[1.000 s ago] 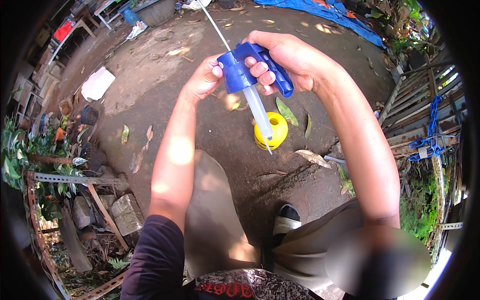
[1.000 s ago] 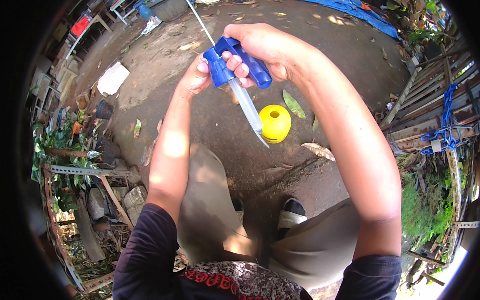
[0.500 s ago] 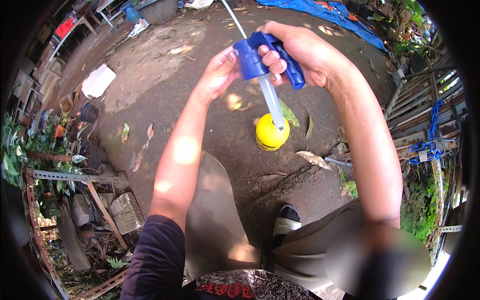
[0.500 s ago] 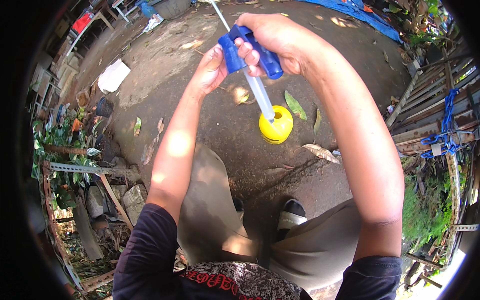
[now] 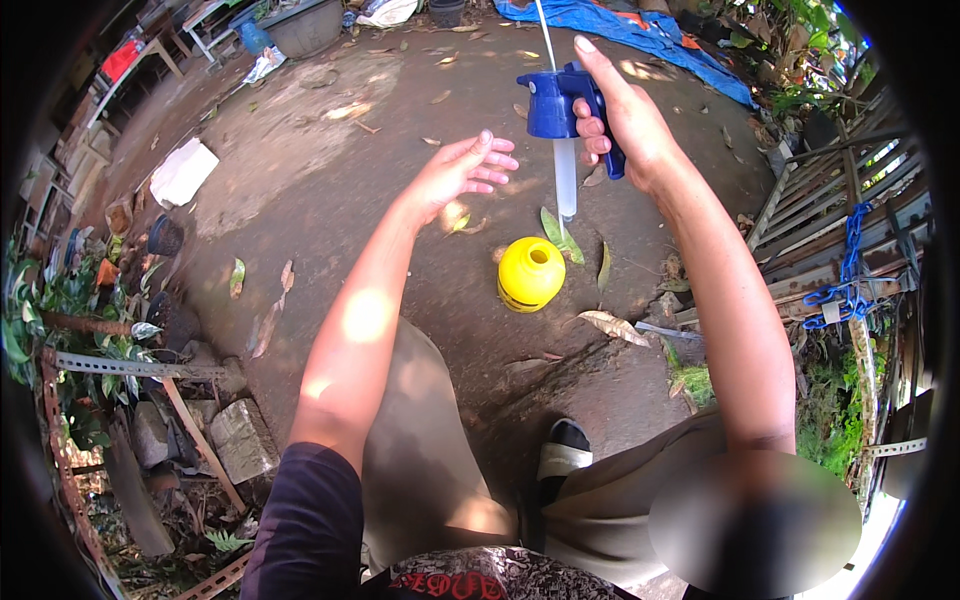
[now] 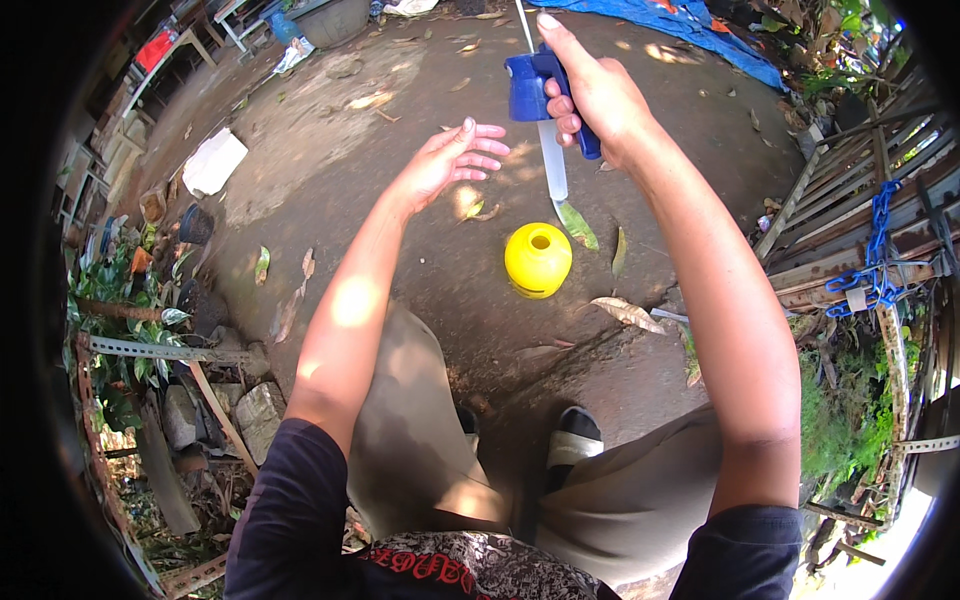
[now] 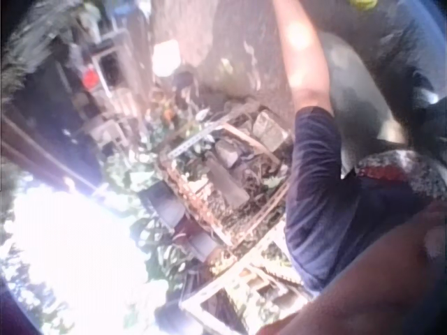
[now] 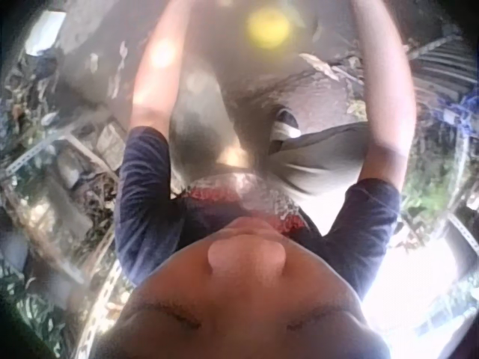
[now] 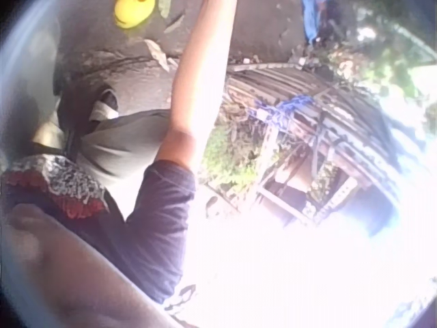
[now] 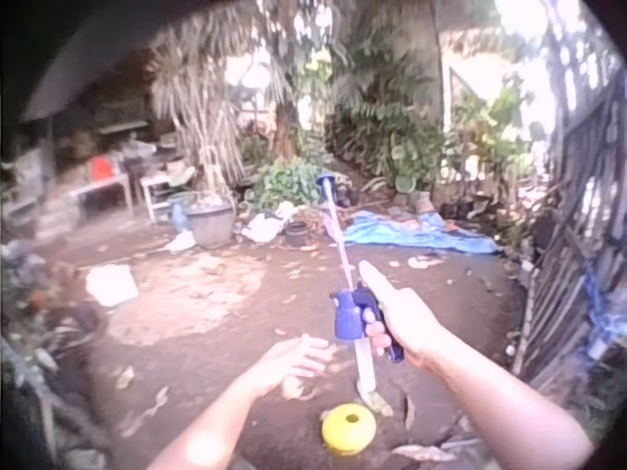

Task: The person assembles a yellow garden sprayer by attaching the blue pump handle and nozzle to the container. They pump the handle to pressurize the unit and then walk to a nearby bucket to pick up a small object.

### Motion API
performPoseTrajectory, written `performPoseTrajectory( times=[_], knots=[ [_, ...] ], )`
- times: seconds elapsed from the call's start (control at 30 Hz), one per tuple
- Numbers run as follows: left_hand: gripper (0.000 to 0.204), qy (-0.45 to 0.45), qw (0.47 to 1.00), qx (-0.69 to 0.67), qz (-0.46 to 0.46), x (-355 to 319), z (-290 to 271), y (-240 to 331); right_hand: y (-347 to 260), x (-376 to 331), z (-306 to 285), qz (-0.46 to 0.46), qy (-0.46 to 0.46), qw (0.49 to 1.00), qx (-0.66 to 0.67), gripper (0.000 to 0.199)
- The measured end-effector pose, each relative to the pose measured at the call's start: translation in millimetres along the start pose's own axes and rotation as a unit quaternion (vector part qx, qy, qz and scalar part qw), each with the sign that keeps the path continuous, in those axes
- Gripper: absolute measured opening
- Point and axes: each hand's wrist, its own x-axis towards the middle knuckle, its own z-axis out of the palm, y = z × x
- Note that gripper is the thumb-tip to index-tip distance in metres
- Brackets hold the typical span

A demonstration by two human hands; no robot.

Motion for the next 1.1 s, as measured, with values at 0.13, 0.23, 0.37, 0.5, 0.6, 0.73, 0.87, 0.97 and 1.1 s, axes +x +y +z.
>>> performPoseTrajectory(
  times=[0.13, 0.23, 0.37, 0.5, 0.6, 0.73, 0.87, 0.97, 1.1],
  knots=[
    [0.060, -0.015, 1.000, 0.020, 0.000, 0.3, 2.6, -3.0, 12.5, -1.8, -6.1, 0.016, 0.016, 1.000, 0.018, 0.060],
    [0.058, -0.024, 0.999, 0.025, -0.002, 3.5, 2.8, -7.3, 16.0, -2.4, -8.5, 0.027, 0.011, 0.999, 0.034, 0.058],
    [0.055, -0.028, 0.999, 0.028, -0.009, 7.7, 4.5, -12.8, 26.8, -2.0, -8.4, 0.045, 0.008, 0.997, 0.067, 0.057],
    [0.055, -0.028, 0.999, 0.024, -0.016, 9.5, 3.3, -16.8, 30.9, -5.4, -5.9, 0.062, 0.004, 0.995, 0.078, 0.056],
    [0.055, -0.024, 0.999, 0.023, -0.012, 7.9, 1.7, -16.4, 15.1, -9.6, -8.9, 0.050, -0.015, 0.994, 0.091, 0.055],
    [0.055, -0.015, 0.999, 0.021, -0.022, 7.2, -0.6, -19.6, -0.2, -16.6, -4.6, 0.028, -0.014, 0.996, 0.082, 0.056],
    [0.055, -0.021, 0.999, 0.022, -0.030, 7.8, -1.5, -22.4, 15.3, -15.0, -0.3, 0.021, -0.007, 0.999, 0.046, 0.057],
    [0.055, -0.017, 0.999, 0.022, -0.035, 8.4, -1.5, -23.2, 53.4, -8.0, -4.1, 0.023, 0.007, 1.000, 0.002, 0.061],
    [0.049, 0.003, 0.998, 0.043, -0.053, 10.8, -5.8, -33.3, 125.4, -11.2, -11.4, 0.061, 0.022, 0.994, 0.086, 0.066]
  ],
)
